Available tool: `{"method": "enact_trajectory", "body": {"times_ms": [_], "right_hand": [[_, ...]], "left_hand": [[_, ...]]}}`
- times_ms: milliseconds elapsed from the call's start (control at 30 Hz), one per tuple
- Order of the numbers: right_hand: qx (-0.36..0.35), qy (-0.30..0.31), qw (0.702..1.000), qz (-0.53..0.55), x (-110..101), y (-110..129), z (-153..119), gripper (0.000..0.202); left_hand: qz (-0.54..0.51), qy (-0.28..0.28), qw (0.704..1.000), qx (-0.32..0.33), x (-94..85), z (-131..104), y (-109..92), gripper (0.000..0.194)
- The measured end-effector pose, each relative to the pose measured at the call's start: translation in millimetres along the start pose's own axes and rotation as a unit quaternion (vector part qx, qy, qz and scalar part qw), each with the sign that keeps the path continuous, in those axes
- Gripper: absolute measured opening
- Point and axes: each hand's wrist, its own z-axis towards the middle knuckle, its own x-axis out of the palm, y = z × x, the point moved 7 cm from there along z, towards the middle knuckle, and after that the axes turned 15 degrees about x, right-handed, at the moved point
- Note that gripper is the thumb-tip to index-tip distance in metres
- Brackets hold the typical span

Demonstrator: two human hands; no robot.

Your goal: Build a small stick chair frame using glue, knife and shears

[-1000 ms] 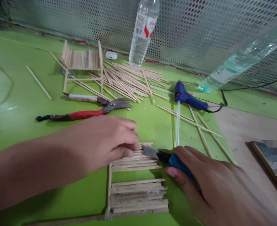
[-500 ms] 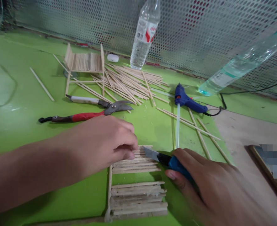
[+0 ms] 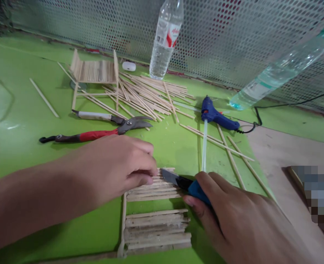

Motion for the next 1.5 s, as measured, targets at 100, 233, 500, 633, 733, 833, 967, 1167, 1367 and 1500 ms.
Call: {"method": "enact_trajectory", "body": {"times_ms": [100, 233, 500, 633, 733, 833, 967, 1167, 1367, 1500], "right_hand": [[0.008, 0.003, 1.0, -0.011, 2.0, -0.6, -2.3, 0.024], [0.029, 0.023, 0.999, -0.02, -0.2, -3.7, 0.4, 0.02], [0.03, 0.036, 0.999, 0.027, -6.6, -7.9, 6.0, 0.021], [0.006, 0.057, 0.998, 0.036, -3.9, -3.6, 2.6, 0.016], [-0.007, 0.059, 0.998, 0.036, -4.2, -0.2, 0.7, 0.014], [0.003, 0.042, 0.999, 0.024, -5.6, 0.0, 0.7, 0.016], [0.002, 0.017, 1.0, -0.007, -7.4, 2.8, 0.8, 0.017], [-0.015, -0.017, 0.999, -0.032, -10.7, 9.8, 0.4, 0.022], [-0.004, -0.016, 0.999, -0.05, -12.3, 10.4, 1.2, 0.023], [-0.009, -0.015, 0.998, -0.062, -13.9, 11.0, 1.3, 0.024]], "left_hand": [[0.005, 0.001, 1.0, 0.009, -0.4, -0.1, -1.0, 0.015], [0.004, 0.004, 1.0, 0.012, -0.4, -1.2, 0.0, 0.016], [-0.006, 0.001, 1.0, -0.002, -0.9, -1.4, 0.3, 0.015], [-0.01, -0.001, 1.0, -0.005, 0.2, -2.0, -0.3, 0.016], [-0.003, 0.001, 1.0, -0.002, 0.4, -1.4, -1.1, 0.015], [0.001, 0.009, 1.0, -0.008, 0.5, -0.8, -1.5, 0.015], [-0.002, 0.015, 1.0, -0.009, 0.0, -0.7, -2.1, 0.016], [0.015, 0.014, 1.0, 0.009, 0.2, -0.9, -2.7, 0.016], [0.024, 0.006, 0.999, 0.022, -0.5, -0.7, -4.9, 0.015], [0.024, 0.007, 1.0, 0.013, -0.6, -0.5, -5.0, 0.013]]}}
